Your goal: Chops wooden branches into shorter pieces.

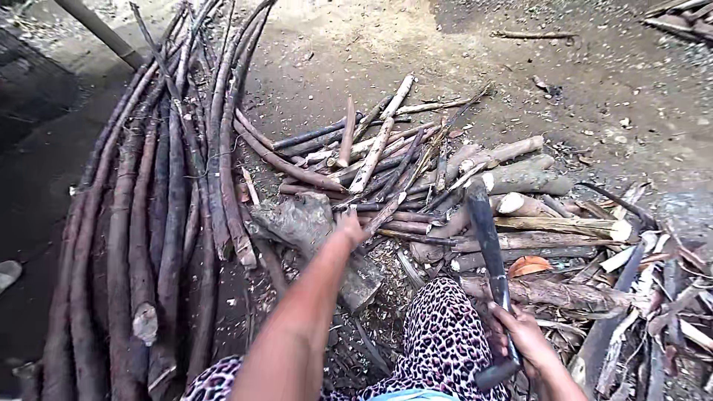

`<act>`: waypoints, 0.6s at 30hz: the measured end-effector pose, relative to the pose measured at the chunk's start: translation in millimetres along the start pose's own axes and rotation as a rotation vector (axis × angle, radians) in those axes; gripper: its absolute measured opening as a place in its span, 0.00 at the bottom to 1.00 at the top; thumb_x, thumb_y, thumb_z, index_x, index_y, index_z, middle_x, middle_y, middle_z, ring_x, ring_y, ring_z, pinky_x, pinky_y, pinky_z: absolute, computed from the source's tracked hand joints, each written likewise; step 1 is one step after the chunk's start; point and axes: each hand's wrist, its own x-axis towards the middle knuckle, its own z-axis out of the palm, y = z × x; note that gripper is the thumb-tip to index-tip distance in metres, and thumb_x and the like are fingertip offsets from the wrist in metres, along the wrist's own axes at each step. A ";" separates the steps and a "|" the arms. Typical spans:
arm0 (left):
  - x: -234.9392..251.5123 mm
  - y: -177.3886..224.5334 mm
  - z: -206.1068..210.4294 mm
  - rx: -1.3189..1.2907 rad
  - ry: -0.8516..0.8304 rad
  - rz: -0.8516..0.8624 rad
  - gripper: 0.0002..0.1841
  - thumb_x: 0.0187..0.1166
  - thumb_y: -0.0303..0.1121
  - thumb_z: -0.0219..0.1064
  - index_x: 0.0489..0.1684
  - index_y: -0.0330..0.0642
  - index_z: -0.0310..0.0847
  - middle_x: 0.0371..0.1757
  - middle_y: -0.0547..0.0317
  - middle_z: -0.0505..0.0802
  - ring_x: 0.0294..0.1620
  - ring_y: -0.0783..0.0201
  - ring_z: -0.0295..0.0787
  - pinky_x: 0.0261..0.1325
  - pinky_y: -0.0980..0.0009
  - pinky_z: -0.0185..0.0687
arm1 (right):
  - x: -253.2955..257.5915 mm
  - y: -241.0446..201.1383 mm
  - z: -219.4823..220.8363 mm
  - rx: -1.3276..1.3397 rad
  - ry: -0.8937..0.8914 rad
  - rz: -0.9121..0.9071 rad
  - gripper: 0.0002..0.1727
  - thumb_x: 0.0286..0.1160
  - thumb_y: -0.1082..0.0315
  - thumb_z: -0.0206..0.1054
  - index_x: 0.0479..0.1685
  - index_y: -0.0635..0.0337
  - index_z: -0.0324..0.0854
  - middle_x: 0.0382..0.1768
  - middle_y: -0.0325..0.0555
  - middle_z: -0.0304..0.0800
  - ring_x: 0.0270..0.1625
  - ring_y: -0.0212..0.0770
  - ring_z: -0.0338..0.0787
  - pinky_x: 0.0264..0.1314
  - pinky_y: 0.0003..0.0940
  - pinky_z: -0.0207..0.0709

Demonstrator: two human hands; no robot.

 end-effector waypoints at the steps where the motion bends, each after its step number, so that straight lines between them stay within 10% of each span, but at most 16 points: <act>1: 0.8 -2.0 28.1 0.068 -0.050 -0.033 0.55 0.67 0.48 0.82 0.94 0.37 0.51 0.86 0.26 0.69 0.89 0.28 0.61 0.86 0.30 0.58 | -0.5 2.7 -4.4 0.000 0.017 0.007 0.12 0.93 0.66 0.55 0.39 0.63 0.75 0.11 0.37 0.70 0.07 0.30 0.69 0.09 0.24 0.70; 5: -15.9 -5.9 37.9 0.159 -0.151 -0.071 0.37 0.72 0.29 0.74 0.85 0.35 0.65 0.77 0.32 0.81 0.79 0.34 0.79 0.77 0.35 0.74 | -6.3 3.7 -4.3 -0.070 0.035 0.035 0.12 0.93 0.65 0.55 0.41 0.64 0.76 0.11 0.39 0.71 0.07 0.31 0.70 0.08 0.26 0.71; 8: -32.2 -37.2 0.7 0.128 -0.153 -0.006 0.33 0.73 0.33 0.74 0.81 0.40 0.73 0.72 0.34 0.86 0.75 0.33 0.82 0.74 0.30 0.73 | -12.9 3.1 16.2 -0.110 0.037 -0.002 0.12 0.94 0.65 0.55 0.44 0.64 0.76 0.12 0.38 0.71 0.07 0.31 0.70 0.08 0.26 0.71; 18: -120.6 -273.0 -39.5 0.150 -0.248 -0.080 0.25 0.71 0.31 0.81 0.67 0.32 0.82 0.63 0.29 0.89 0.69 0.31 0.85 0.74 0.30 0.73 | -36.2 -13.5 120.0 -0.275 -0.274 -0.259 0.15 0.95 0.62 0.50 0.48 0.63 0.77 0.14 0.35 0.72 0.09 0.28 0.72 0.11 0.24 0.74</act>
